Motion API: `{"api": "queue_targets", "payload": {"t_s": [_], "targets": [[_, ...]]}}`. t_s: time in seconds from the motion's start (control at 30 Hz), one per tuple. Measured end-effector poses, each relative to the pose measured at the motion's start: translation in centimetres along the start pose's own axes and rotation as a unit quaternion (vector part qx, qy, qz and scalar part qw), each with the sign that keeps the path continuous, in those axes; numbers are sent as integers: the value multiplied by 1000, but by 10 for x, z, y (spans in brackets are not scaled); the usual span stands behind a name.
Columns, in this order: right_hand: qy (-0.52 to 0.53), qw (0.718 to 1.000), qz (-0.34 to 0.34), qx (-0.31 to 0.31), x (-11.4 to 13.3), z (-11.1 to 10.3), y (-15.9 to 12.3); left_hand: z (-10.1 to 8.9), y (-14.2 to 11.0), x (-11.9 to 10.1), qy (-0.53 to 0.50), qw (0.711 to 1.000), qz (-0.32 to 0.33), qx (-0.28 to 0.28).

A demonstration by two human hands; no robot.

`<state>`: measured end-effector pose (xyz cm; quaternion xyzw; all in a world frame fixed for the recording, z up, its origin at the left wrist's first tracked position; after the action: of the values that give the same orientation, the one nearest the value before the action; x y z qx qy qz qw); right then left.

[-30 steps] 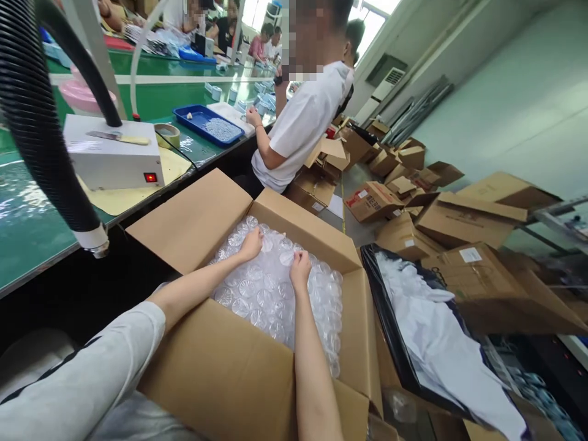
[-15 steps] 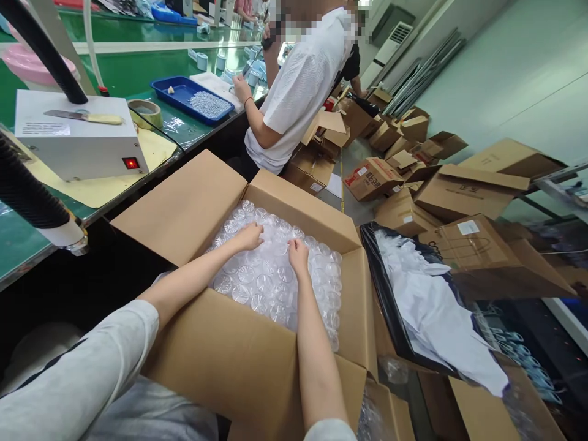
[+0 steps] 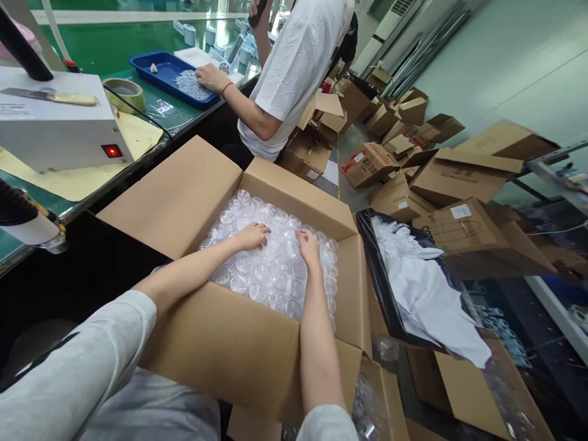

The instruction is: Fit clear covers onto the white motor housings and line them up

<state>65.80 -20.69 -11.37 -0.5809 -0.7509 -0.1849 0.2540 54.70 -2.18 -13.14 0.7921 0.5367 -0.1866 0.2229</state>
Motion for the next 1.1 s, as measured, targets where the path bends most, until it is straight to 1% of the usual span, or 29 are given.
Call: {"api": "queue_targets", "payload": {"t_s": [0.1, 0.17, 0.23, 0.27, 0.33, 0.37, 0.43, 0.5, 0.53, 0.6, 0.63, 0.7, 0.73, 0.8, 0.9, 1.0, 1.03, 1.1], "targets": [[-46, 995, -78, 38, 21, 8, -18, -3, -1, 5, -19, 998, -6, -60], [-62, 985, -141, 76, 34, 17, -32, -9, -1, 7, -33, 992, -32, -118], [-62, 976, -181, 108, 41, 26, -44, -19, 0, 10, -48, 980, -69, -181], [-55, 974, -188, 113, 41, 29, -47, -25, 1, 11, -55, 972, -89, -211], [-29, 978, -180, 100, 36, 29, -46, -35, 4, 14, -67, 956, -129, -254], [-11, 982, -170, 84, 32, 26, -42, -40, 5, 16, -73, 950, -147, -265], [34, 989, -144, 33, 20, 12, -30, -49, 4, 18, -79, 943, -183, -265], [89, 989, -112, -44, 7, -9, -18, -53, -1, 17, -78, 946, -210, -234], [118, 984, -96, -91, 1, -21, -13, -54, -6, 15, -74, 951, -219, -205], [172, 965, -70, -183, -8, -42, -9, -48, -18, 7, -62, 962, -233, -127], [195, 953, -60, -223, -10, -49, -9, -43, -25, 2, -53, 966, -238, -81], [228, 932, -50, -279, -11, -55, -12, -30, -37, -10, -30, 967, -252, 7], [237, 925, -48, -292, -10, -54, -14, -24, -42, -15, -15, 965, -259, 46], [242, 922, -50, -299, -6, -48, -18, -14, -47, -24, 15, 957, -267, 111], [233, 918, -40, -317, -6, -45, -20, -9, -48, -32, 53, 947, -259, 182], [206, 917, -25, -341, -15, -54, -17, -13, -50, -36, 78, 947, -228, 214], [190, 922, -28, -335, -17, -56, -16, -15, -51, -38, 82, 950, -210, 215], [148, 940, -52, -302, -16, -56, -18, -19, -56, -44, 81, 961, -154, 214]]}}
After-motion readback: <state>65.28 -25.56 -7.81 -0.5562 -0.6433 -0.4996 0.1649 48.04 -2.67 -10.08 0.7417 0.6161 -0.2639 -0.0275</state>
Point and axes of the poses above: each hand's wrist, its own y-axis towards the middle knuckle, its own z-axis out of the palm, x = y × z, the point moved 4 cm from there along y, towards the middle knuckle, and after that the axes turned 11 degrees about z, right-handed, at the moved point
